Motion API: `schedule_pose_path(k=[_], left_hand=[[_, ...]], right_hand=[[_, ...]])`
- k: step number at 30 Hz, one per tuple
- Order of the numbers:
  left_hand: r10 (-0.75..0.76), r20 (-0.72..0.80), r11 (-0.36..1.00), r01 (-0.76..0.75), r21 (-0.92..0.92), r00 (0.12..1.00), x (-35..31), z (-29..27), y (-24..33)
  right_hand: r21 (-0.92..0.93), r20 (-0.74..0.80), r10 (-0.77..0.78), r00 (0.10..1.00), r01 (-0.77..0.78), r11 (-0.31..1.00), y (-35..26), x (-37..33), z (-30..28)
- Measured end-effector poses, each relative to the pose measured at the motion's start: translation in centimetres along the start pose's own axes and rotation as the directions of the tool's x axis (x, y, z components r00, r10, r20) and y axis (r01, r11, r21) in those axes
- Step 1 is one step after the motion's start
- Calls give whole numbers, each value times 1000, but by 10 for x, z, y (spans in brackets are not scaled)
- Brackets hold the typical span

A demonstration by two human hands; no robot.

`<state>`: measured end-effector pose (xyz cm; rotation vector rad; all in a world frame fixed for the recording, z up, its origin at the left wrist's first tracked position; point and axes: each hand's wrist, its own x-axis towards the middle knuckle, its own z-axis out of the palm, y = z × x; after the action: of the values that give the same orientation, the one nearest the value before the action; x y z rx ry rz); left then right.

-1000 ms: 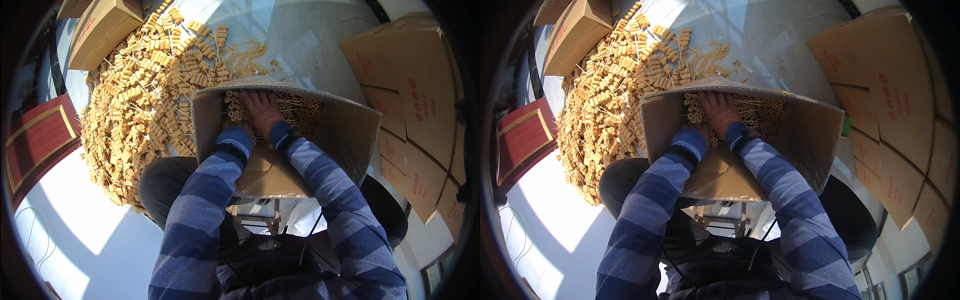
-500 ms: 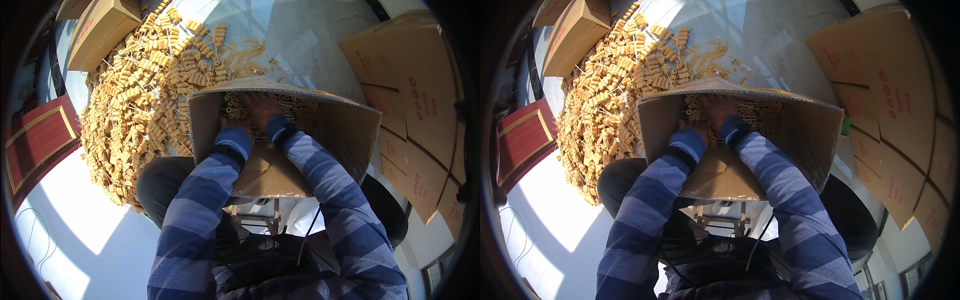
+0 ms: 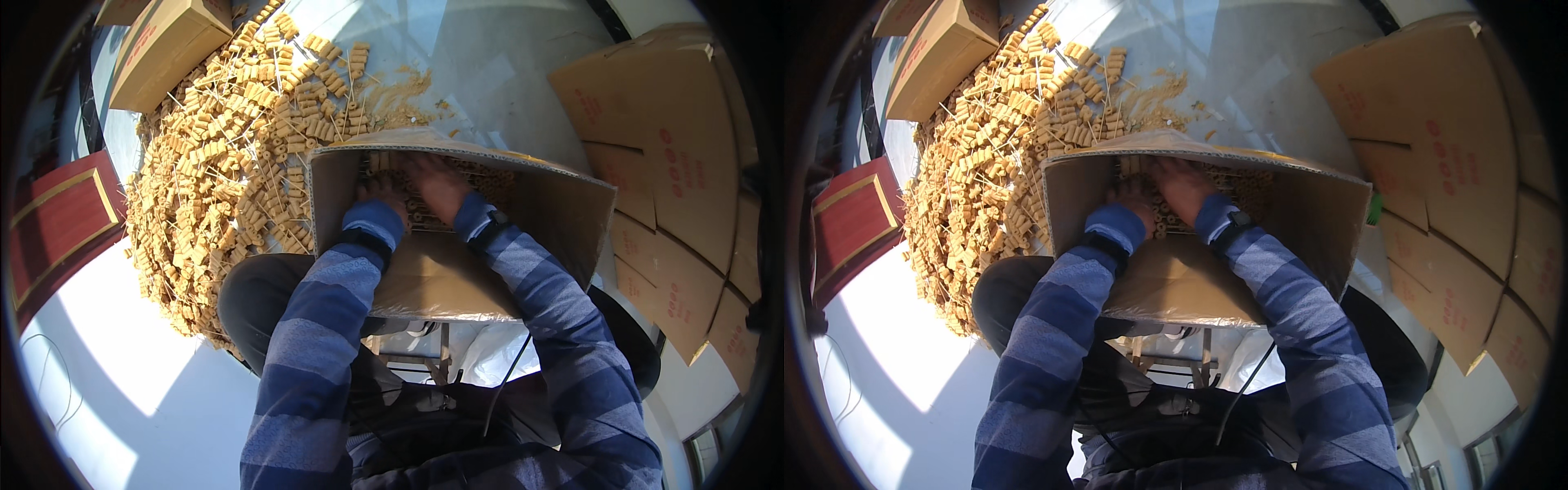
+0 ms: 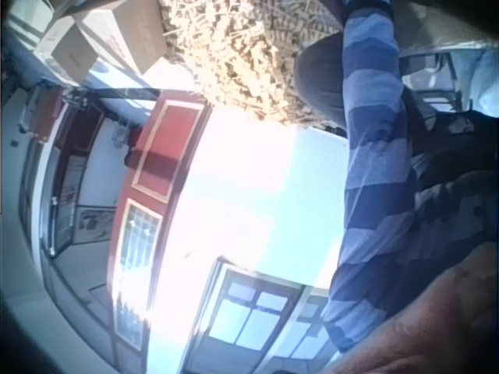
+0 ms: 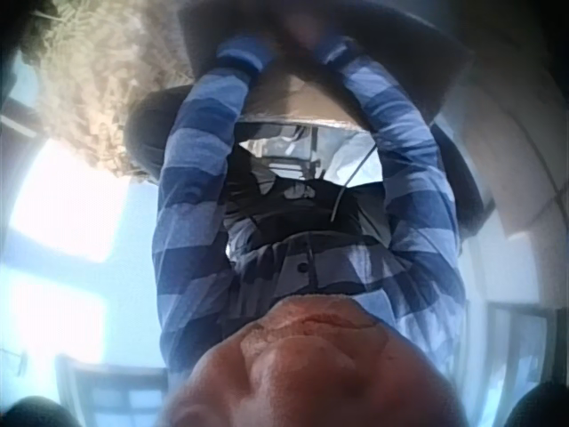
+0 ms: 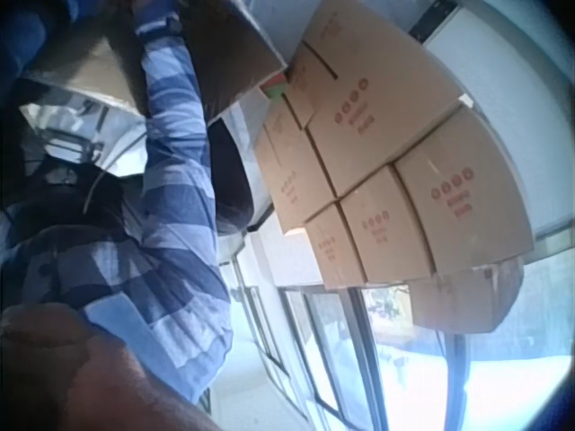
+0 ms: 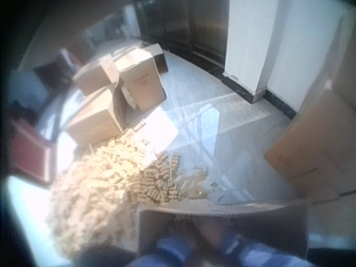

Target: The person threads small ring-shaped snacks onto thin wooden sticks and places the completed skewers into a cardboard box. The person repeats this process multiple times, handling the snacks and sticks by hand.

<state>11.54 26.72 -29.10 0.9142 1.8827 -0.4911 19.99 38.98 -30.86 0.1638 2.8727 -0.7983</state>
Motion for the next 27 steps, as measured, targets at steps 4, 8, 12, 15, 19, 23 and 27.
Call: schedule_pose_path(k=[4, 8, 12, 15, 19, 23, 27], left_hand=[[28, 20, 999, -27, -47, 999, -15, -14, -1], [33, 37, 999, -33, 8, 999, -23, -25, -3], [-34, -136, 994, 19, -108, 990, -13, -24, -2], [-28, -279, 985, -22, -172, 960, -8, -17, -1], [-76, -306, 988, 31, -149, 949, -3, -15, 2], [-77, -329, 990, 32, -140, 941, -1, -17, 4], [-76, -309, 997, 66, -44, 948, -2, -19, 4]], right_hand=[[-65, 22, 20, 1000, -18, 998, -1, 3, -2], [-217, 131, 86, 988, -56, 975, 1, 21, 3], [-173, 191, 182, 965, -150, 974, 3, 34, 7], [-215, 298, 225, 928, -165, 963, 1, 43, 12], [-182, 151, 173, 973, -144, 973, 0, 50, 20], [-187, 249, 206, 946, -162, 969, 4, 51, 23], [-59, 70, 188, 980, -184, 981, 0, 41, 20]])
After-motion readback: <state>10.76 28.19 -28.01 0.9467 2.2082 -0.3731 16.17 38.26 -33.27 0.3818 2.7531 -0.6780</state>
